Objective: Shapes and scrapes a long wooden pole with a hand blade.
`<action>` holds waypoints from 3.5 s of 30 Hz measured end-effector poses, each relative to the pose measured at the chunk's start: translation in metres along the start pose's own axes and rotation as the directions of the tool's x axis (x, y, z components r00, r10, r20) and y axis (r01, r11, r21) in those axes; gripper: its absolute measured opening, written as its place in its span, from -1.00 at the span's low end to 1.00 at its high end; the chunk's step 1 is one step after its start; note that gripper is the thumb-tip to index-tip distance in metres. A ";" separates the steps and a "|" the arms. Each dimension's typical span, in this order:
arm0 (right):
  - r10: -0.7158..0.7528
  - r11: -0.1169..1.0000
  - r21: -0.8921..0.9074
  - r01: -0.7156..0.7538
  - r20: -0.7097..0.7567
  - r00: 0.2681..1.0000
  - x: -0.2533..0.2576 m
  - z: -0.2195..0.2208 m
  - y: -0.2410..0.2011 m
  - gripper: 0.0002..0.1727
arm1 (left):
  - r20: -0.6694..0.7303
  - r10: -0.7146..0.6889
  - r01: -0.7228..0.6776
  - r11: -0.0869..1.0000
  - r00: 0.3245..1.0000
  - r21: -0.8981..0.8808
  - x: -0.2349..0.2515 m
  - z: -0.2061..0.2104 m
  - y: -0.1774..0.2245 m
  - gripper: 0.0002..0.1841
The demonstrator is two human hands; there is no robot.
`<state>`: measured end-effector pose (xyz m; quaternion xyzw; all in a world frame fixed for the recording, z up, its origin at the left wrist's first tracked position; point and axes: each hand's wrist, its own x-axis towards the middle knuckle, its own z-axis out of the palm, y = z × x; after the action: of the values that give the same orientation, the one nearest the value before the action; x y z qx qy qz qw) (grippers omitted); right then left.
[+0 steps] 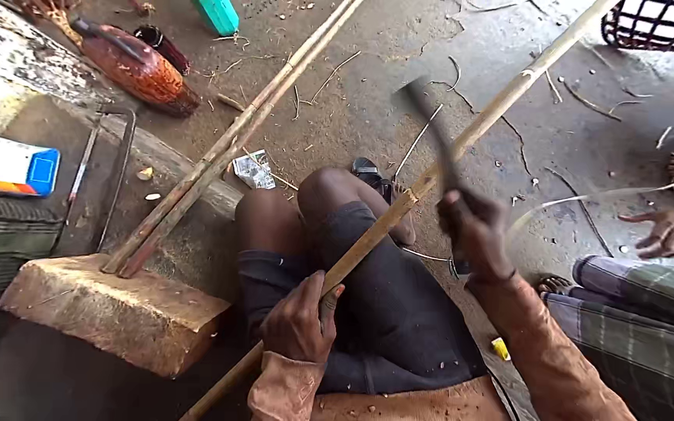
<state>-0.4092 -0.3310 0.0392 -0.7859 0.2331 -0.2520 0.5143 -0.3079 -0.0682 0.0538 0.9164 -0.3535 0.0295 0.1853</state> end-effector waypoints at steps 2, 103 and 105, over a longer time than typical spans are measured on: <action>-0.048 0.997 -0.055 0.050 0.043 0.998 -0.004 0.007 -0.004 -0.76 | -0.001 -0.029 0.029 1.000 1.000 -0.006 -0.009 0.001 0.001 -0.38; -0.079 0.993 -0.086 0.086 0.080 0.994 0.010 0.051 -0.020 -0.80 | 0.014 0.125 -0.119 0.971 0.992 -0.208 0.023 0.007 -0.036 -0.37; -0.147 0.957 -0.228 0.179 0.149 0.978 -0.002 0.056 -0.031 -0.77 | 0.034 0.144 -0.134 0.972 0.989 -0.192 0.029 -0.007 -0.023 -0.43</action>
<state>-0.3717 -0.2798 0.0488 -0.8737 0.1621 -0.2118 0.4069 -0.2704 -0.0684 0.0583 0.8682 -0.4223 -0.0131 0.2604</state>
